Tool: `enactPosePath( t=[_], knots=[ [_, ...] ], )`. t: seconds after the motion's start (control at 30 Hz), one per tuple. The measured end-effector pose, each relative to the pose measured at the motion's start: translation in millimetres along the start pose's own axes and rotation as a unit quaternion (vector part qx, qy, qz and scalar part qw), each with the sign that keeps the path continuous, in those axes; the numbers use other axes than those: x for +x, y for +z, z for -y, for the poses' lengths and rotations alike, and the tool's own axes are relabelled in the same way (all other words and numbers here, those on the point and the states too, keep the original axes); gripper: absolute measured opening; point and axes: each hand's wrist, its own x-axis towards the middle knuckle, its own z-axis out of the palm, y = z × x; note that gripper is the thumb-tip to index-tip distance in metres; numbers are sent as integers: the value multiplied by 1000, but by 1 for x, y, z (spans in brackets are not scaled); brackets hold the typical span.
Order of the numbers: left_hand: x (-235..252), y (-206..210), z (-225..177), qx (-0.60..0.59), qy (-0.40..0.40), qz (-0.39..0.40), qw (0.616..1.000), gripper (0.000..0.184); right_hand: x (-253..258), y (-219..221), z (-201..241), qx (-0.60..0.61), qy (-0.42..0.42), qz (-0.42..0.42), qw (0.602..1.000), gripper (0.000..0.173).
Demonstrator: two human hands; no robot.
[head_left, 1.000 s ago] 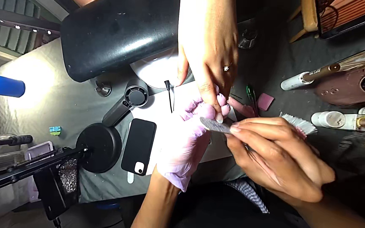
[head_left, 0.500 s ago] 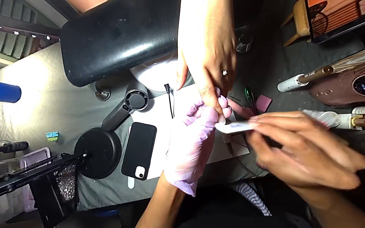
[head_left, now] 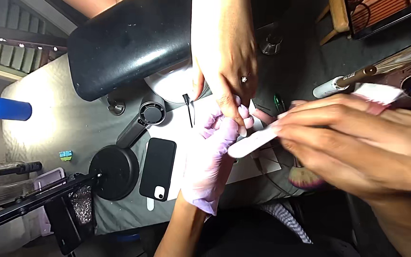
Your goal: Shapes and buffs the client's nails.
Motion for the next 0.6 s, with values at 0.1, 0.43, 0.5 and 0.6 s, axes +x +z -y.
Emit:
enactPosePath(
  t=[0.1,0.43,0.5,0.6],
  knots=[
    [0,-2,-1,4,12,11,1000,22,8,-5,-10,0,-8,24,1000,10],
    [2,-4,-2,22,19,25,999,25,20,-19,-34,-34,-4,36,999,14],
    [4,-7,-2,21,21,19,999,28,10,-24,-46,-45,61,-9,997,16],
    [6,-11,-1,36,6,19,999,28,-4,-23,-45,24,187,-65,980,25]
  ],
)
